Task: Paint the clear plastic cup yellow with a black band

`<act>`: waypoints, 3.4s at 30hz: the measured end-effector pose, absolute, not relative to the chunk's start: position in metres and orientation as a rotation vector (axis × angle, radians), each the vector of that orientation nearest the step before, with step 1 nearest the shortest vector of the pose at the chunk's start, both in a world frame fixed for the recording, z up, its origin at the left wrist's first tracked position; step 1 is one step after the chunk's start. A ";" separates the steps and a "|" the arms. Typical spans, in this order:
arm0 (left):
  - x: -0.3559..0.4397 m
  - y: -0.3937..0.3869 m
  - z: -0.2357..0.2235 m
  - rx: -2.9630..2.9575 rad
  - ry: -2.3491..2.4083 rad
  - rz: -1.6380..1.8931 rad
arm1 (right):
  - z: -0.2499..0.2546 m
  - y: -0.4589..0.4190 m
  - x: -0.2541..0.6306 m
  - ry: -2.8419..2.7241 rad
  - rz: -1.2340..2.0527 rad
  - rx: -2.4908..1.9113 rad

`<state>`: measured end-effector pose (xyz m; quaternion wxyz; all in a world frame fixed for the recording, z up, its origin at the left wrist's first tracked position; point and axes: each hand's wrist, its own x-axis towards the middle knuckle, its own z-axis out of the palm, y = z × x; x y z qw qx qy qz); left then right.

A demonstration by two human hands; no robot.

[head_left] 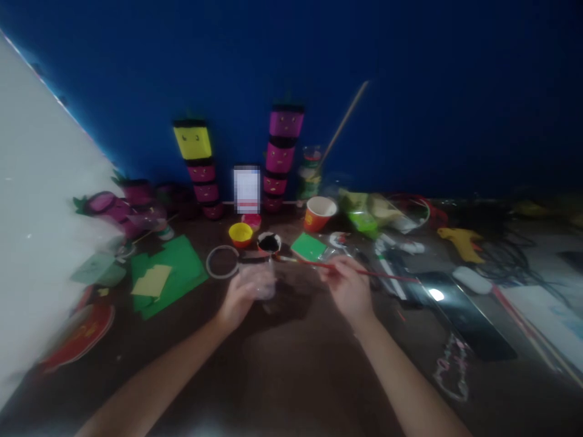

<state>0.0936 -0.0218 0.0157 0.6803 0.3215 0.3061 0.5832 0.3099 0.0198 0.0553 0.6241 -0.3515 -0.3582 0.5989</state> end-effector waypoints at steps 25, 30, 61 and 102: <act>0.090 -0.023 0.018 0.710 0.561 1.198 | 0.050 0.021 0.296 -0.674 1.442 -0.927; 0.090 -0.024 0.019 0.700 0.570 1.187 | 0.046 0.022 0.296 -0.676 1.426 -0.952; 0.088 -0.027 0.022 0.626 0.522 1.210 | 0.035 0.031 0.304 -0.687 1.374 -0.972; 0.097 -0.019 0.015 0.583 0.829 1.527 | 0.052 0.031 0.286 -0.852 1.143 -0.953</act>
